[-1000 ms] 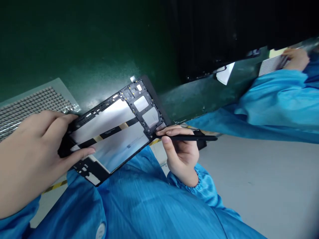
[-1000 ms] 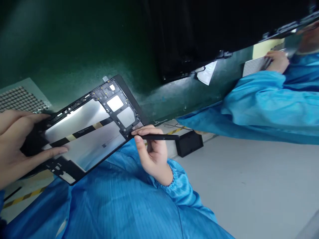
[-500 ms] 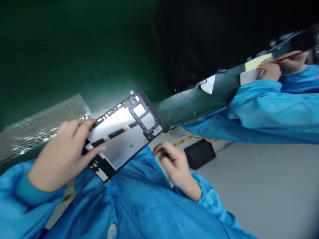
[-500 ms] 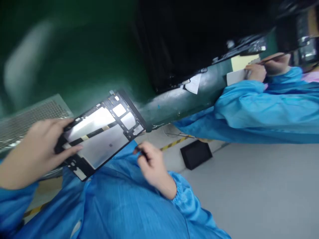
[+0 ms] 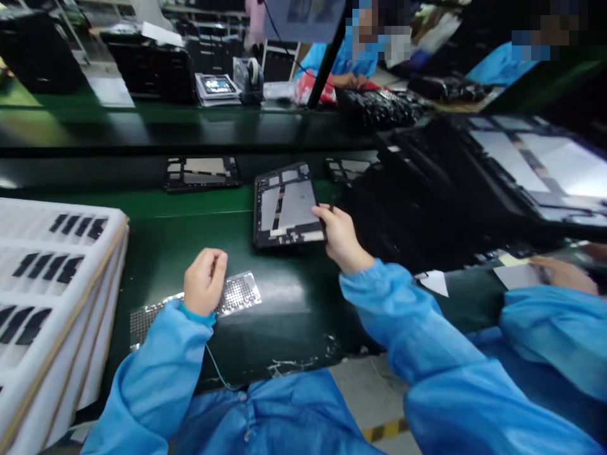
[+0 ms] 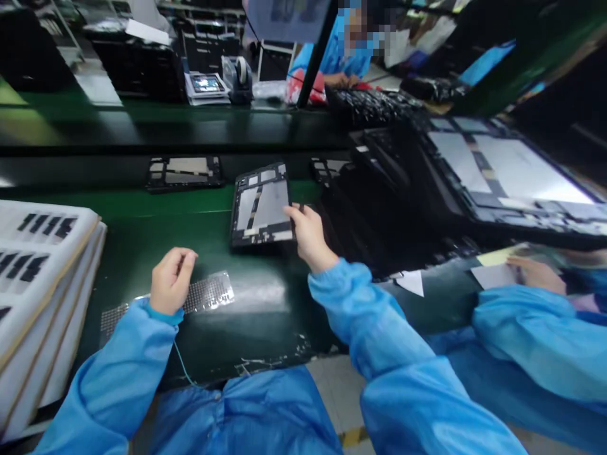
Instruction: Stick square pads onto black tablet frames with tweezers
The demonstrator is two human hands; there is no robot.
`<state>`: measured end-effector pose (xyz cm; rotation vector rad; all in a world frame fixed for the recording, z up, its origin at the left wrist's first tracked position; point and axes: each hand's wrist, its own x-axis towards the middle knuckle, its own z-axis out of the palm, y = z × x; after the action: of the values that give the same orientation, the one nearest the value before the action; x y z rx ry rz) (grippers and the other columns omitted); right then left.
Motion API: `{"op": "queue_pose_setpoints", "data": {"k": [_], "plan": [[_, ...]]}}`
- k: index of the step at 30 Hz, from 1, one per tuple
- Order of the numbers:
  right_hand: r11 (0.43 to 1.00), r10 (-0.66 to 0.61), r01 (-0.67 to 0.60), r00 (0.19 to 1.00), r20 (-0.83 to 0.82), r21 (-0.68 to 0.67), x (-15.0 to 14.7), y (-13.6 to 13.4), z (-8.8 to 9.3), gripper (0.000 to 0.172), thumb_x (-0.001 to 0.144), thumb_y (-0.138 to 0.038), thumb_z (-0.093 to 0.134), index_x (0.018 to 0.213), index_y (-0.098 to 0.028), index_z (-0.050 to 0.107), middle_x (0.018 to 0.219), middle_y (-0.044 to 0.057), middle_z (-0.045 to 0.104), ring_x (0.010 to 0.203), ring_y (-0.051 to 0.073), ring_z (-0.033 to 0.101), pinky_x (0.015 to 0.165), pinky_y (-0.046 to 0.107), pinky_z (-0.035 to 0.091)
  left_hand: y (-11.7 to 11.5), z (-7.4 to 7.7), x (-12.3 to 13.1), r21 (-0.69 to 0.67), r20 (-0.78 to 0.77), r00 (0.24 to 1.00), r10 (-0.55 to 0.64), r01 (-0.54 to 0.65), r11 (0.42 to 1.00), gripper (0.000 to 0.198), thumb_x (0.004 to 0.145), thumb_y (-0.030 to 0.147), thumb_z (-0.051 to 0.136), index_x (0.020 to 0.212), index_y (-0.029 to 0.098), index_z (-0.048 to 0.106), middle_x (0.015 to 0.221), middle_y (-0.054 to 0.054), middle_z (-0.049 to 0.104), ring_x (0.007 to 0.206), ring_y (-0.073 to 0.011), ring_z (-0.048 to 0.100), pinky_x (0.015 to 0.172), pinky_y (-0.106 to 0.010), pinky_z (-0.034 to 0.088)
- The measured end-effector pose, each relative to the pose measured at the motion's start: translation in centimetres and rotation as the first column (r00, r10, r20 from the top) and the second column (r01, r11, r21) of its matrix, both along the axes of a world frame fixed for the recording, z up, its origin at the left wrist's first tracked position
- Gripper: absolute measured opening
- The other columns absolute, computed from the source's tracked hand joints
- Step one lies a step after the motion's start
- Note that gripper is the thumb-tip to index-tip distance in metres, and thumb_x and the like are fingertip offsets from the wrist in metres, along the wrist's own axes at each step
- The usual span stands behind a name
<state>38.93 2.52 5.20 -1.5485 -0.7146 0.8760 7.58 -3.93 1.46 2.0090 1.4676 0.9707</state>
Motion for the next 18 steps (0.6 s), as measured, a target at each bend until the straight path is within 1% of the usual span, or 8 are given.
{"op": "queue_pose_setpoints", "data": {"k": [3, 5, 7, 9, 11, 15, 16, 18], "plan": [[0.992, 0.074, -0.058, 0.987, 0.146, -0.112, 0.2, 9.5, 0.8, 0.031, 0.106, -0.04, 0.073, 0.125, -0.015, 0.072, 0.121, 0.007, 0.076, 0.102, 0.019, 0.076, 0.089, 0.038, 0.067, 0.1, -1.7, -0.6, -0.046, -0.021, 0.996, -0.089, 0.088, 0.995, 0.037, 0.106, 0.049, 0.067, 0.119, 0.015, 0.07, 0.109, -0.006, 0.073, 0.094, -0.0137, 0.07, 0.089, -0.032, 0.066], [0.979, 0.133, -0.086, 0.958, 0.255, -0.185, 0.3, 13.5, 1.4, 0.037, 0.106, -0.042, 0.073, 0.133, -0.016, 0.07, 0.131, 0.01, 0.074, 0.112, 0.023, 0.075, 0.095, 0.044, 0.068, -0.9, -2.8, -0.1, -0.076, -0.027, 0.984, -0.177, 0.175, 0.982, 0.035, 0.106, 0.049, 0.067, 0.117, 0.015, 0.071, 0.106, -0.005, 0.073, 0.09, -0.0122, 0.069, 0.085, -0.029, 0.065], [0.969, 0.191, -0.114, 0.909, 0.37, -0.219, -0.1, 16.4, 1.8, 0.04, 0.105, -0.04, 0.074, 0.137, -0.017, 0.069, 0.139, 0.011, 0.071, 0.121, 0.026, 0.074, 0.102, 0.047, 0.066, -1.7, -3.8, 0.6, -0.093, -0.016, 0.969, -0.246, 0.244, 0.965, 0.034, 0.106, 0.048, 0.068, 0.114, 0.015, 0.071, 0.102, -0.004, 0.072, 0.087, -0.0113, 0.068, 0.083, -0.028, 0.065], [0.959, 0.261, -0.173, 0.845, 0.466, -0.224, -2.1, 18.9, 1.8, 0.04, 0.105, -0.039, 0.075, 0.139, -0.018, 0.069, 0.147, 0.012, 0.068, 0.13, 0.028, 0.07, 0.108, 0.051, 0.063, -2.4, -4.3, 1.3, -0.102, 0.014, 0.961, -0.277, 0.277, 0.956, 0.033, 0.107, 0.047, 0.067, 0.109, 0.014, 0.071, 0.097, -0.003, 0.071, 0.084, -0.0105, 0.067, 0.081, -0.027, 0.064], [0.931, 0.363, -0.276, 0.78, 0.51, -0.24, -5.8, 21.2, 1.3, 0.038, 0.105, -0.038, 0.075, 0.137, -0.019, 0.07, 0.149, 0.012, 0.068, 0.134, 0.029, 0.068, 0.113, 0.054, 0.061, -2.9, -4.5, 1.5, -0.105, 0.063, 0.96, -0.275, 0.28, 0.954, 0.033, 0.107, 0.047, 0.067, 0.104, 0.014, 0.07, 0.093, -0.002, 0.07, 0.081, -0.0099, 0.066, 0.08, -0.026, 0.063], [0.822, 0.569, -0.493, 0.692, 0.444, -0.286, -14.6, 24.7, 0.0, 0.038, 0.105, -0.042, 0.075, 0.133, -0.017, 0.071, 0.136, 0.011, 0.073, 0.121, 0.026, 0.074, 0.104, 0.049, 0.065, -3.2, -3.7, 0.9, -0.114, 0.212, 0.953, -0.218, 0.246, 0.963, 0.035, 0.106, 0.048, 0.067, 0.097, 0.014, 0.069, 0.086, 0.0, 0.067, 0.077, -0.0093, 0.063, 0.079, -0.026, 0.062], [0.798, 0.6, -0.544, 0.68, 0.422, -0.258, -16.2, 24.9, -0.1, 0.039, 0.105, -0.042, 0.074, 0.134, -0.017, 0.07, 0.134, 0.011, 0.073, 0.117, 0.025, 0.075, 0.1, 0.047, 0.066, -3.1, -3.4, 0.6, -0.124, 0.258, 0.948, -0.185, 0.222, 0.967, 0.036, 0.106, 0.049, 0.067, 0.096, 0.014, 0.069, 0.086, 0.0, 0.067, 0.077, -0.0092, 0.062, 0.079, -0.026, 0.062], [0.746, 0.636, -0.657, 0.653, 0.412, -0.109, -18.1, 24.1, 0.1, 0.039, 0.106, -0.043, 0.074, 0.133, -0.016, 0.069, 0.129, 0.01, 0.074, 0.108, 0.021, 0.075, 0.092, 0.042, 0.068, -2.3, -2.7, 0.1, -0.162, 0.36, 0.929, -0.082, 0.149, 0.976, 0.036, 0.106, 0.05, 0.067, 0.099, 0.014, 0.069, 0.088, -0.001, 0.068, 0.079, -0.0096, 0.063, 0.08, -0.026, 0.062]]}}
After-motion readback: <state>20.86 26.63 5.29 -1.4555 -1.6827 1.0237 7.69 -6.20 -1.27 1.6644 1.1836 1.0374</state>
